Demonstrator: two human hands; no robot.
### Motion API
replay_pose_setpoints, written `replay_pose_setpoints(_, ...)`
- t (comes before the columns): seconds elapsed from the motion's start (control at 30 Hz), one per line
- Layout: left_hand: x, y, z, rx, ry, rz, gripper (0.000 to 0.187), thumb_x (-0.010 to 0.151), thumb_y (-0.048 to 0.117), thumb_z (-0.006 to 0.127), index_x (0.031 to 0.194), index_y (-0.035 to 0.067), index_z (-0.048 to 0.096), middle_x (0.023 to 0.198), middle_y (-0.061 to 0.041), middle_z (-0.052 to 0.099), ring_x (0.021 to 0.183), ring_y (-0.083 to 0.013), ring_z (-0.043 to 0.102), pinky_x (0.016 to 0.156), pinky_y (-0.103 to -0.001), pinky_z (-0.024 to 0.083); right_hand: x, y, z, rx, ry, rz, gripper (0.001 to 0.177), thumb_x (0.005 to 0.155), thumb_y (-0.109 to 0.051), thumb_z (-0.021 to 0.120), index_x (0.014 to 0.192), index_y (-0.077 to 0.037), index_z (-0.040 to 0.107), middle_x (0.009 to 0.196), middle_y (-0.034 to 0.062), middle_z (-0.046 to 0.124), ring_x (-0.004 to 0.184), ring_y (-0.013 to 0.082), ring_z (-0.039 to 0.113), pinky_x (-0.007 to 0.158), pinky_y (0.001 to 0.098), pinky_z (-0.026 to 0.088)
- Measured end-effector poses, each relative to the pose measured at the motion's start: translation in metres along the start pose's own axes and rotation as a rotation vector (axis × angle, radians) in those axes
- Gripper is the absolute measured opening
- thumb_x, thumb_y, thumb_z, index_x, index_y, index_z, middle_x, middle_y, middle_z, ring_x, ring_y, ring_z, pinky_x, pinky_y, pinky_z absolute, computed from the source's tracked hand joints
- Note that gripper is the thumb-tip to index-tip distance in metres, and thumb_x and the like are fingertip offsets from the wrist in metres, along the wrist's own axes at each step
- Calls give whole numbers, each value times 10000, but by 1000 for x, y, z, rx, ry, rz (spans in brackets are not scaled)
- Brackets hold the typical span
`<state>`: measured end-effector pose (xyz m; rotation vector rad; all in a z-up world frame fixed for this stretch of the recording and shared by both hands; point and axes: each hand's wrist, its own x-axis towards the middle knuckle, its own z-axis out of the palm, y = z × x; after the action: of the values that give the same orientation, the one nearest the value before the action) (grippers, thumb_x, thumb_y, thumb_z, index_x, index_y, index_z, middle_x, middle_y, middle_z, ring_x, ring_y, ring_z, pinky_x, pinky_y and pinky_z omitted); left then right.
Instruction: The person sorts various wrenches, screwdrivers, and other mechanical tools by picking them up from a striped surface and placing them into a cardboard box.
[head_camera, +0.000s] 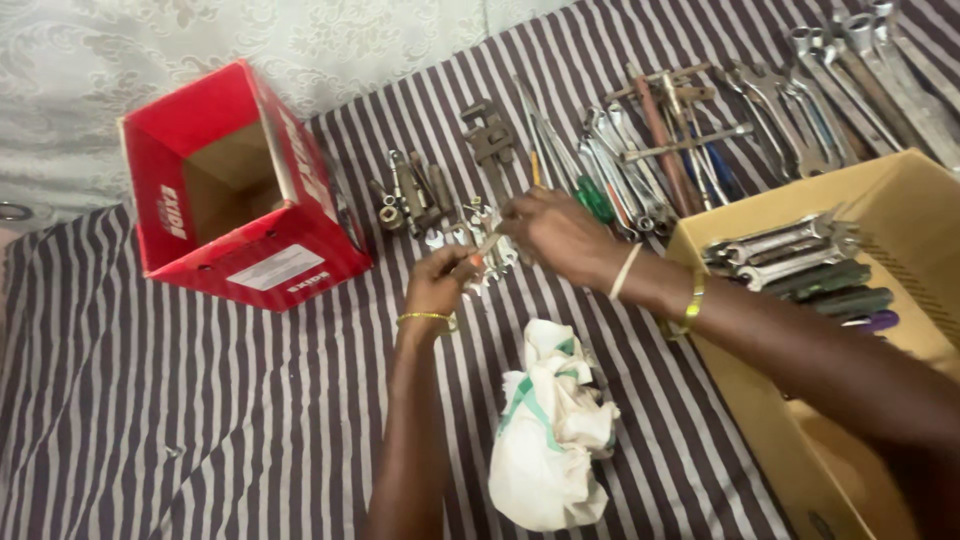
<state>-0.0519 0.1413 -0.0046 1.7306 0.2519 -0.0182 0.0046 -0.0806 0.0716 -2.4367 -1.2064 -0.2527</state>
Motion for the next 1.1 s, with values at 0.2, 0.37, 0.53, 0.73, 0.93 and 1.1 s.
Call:
replay_pose_setpoints(0.2,-20,90,72,40,-279,367,167,945,152,739,1065,40,770,908,-59,770,859,-132,710,803,-288,561,-68,28,-117,-119,210,-110,159,864,-80,760,1021,-76,783,1020,106,739,981,260,679,1037,462,526)
replay_pose_setpoints(0.37,-19,133,163,156,-394,537,212,945,220,732,1091,69,753,964,-60,786,909,-150,751,835,-313,588,-138,66,-206,-37,62,320,232,897,-192,785,1122,-137,790,911,87,760,773,219,716,731,343,580)
replay_pose_setpoints(0.53,-3,137,261,396,-478,583,221,875,253,785,1036,103,765,1007,-69,794,915,-184,786,884,-327,624,-207,106,-230,287,126,808,212,888,-167,778,1071,-62,781,1002,95,787,926,217,755,852,348,613)
replay_pose_setpoints(0.73,8,123,322,577,-485,534,177,774,99,799,950,94,780,972,-155,786,894,-289,776,868,-385,598,-249,154,-196,520,156,1143,198,922,-132,740,1100,-44,743,1025,158,777,935,243,752,905,383,583)
replay_pose_setpoints(0.93,15,109,352,1111,-407,586,182,805,-40,696,930,75,762,999,-218,747,930,-378,743,807,-450,608,-272,203,-143,573,162,1112,198,900,-193,732,1055,-69,742,1030,135,791,947,223,771,904,369,585)
replay_pose_setpoints(1.1,28,78,370,1147,-370,764,143,774,12,686,877,69,768,960,-194,752,942,-352,745,799,-447,605,-281,236,-104,346,154,876,208,883,-143,784,1074,-66,757,1029,110,785,904,231,746,826,340,567)
